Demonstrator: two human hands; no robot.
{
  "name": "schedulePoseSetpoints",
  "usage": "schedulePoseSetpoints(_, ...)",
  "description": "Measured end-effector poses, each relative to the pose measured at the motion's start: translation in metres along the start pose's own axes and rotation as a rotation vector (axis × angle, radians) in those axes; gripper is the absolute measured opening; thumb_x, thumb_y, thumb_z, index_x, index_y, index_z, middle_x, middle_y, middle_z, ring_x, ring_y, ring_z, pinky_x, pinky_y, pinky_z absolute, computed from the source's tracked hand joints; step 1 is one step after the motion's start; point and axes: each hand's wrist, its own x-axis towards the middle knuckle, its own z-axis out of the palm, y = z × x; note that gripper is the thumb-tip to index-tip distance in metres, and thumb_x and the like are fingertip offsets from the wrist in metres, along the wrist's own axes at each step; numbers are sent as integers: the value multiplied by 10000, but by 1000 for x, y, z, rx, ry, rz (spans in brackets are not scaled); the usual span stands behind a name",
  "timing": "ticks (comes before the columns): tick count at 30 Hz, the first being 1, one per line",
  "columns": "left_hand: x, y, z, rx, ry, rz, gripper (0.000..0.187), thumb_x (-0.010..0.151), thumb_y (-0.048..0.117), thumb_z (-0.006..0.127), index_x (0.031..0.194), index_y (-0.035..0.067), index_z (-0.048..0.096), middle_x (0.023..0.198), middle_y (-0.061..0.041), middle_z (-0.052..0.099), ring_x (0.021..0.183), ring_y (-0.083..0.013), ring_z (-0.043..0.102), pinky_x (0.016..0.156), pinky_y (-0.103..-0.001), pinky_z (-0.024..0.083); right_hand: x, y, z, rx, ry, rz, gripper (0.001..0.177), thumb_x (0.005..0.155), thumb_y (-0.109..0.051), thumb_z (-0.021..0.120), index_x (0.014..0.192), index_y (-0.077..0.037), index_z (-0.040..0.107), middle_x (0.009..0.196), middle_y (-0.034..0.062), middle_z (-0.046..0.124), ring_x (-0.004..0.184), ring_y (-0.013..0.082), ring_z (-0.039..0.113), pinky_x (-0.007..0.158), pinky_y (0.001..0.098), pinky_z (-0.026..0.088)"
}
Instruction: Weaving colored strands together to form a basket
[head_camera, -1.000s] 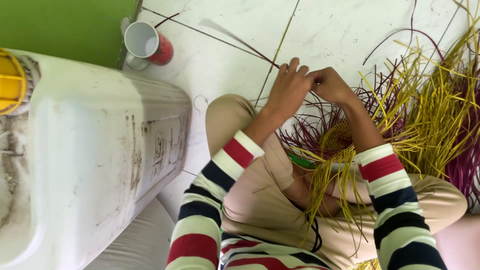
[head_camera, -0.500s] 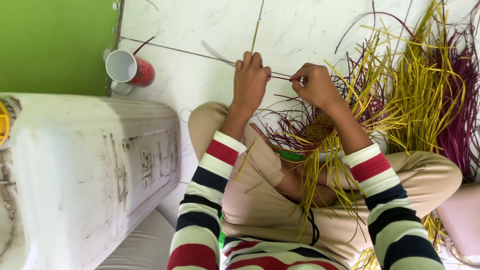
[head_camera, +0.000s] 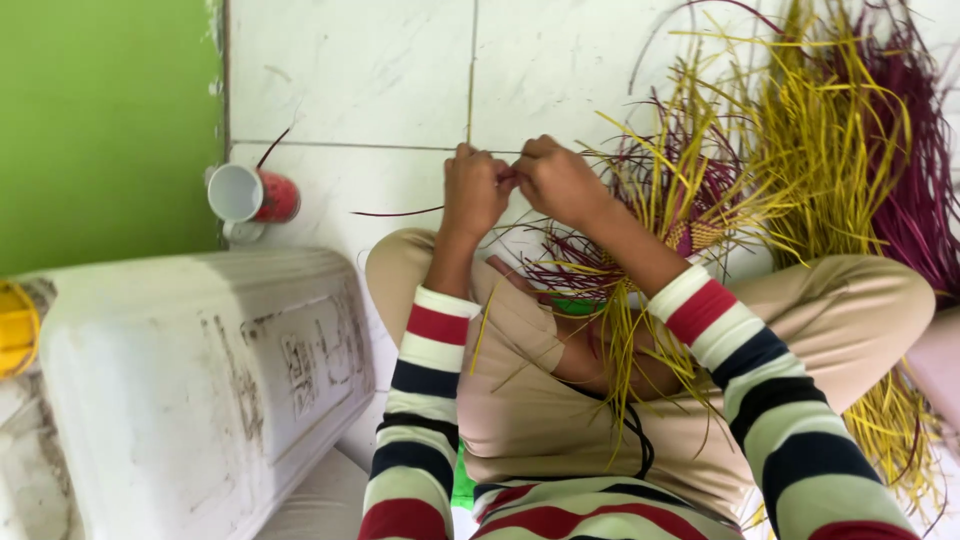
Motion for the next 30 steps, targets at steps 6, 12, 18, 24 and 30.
schedulePoseSetpoints(6,-4,-13,-1,-221,-5,-39,68,790,237,767,829,191,738,726,-33,642,885,-278,573,822,-402,486,1,-6,-13,59,27,-81,59,808,-78,570,774,-60,615,814,98,581,830,298,615,642,375,548)
schedulePoseSetpoints(12,-8,0,-4,-437,55,-69,40,813,121,752,837,103,726,737,-96,672,765,-267,652,673,-334,540,3,-4,-26,147,82,-95,52,766,-78,617,736,-47,587,728,95,531,723,303,591,605,399,535)
schedulePoseSetpoints(18,-2,26,-23,-515,319,62,94,845,39,730,795,117,712,678,-55,616,681,-185,618,617,-262,482,5,-16,-1,713,510,310,84,713,-81,695,688,-89,615,601,27,555,550,125,541,494,252,449)
schedulePoseSetpoints(24,-6,62,-36,-591,370,149,84,847,16,730,847,101,739,707,-38,597,678,-193,590,640,-296,462,16,9,29,1044,618,682,40,757,-96,652,720,-82,646,574,36,593,537,72,523,475,215,419)
schedulePoseSetpoints(30,-1,32,-27,-738,476,-182,224,979,20,485,1070,81,680,667,-22,523,643,-102,482,640,-246,448,0,16,-60,864,529,312,433,846,83,642,1256,-50,606,1016,186,696,827,211,662,681,311,521)
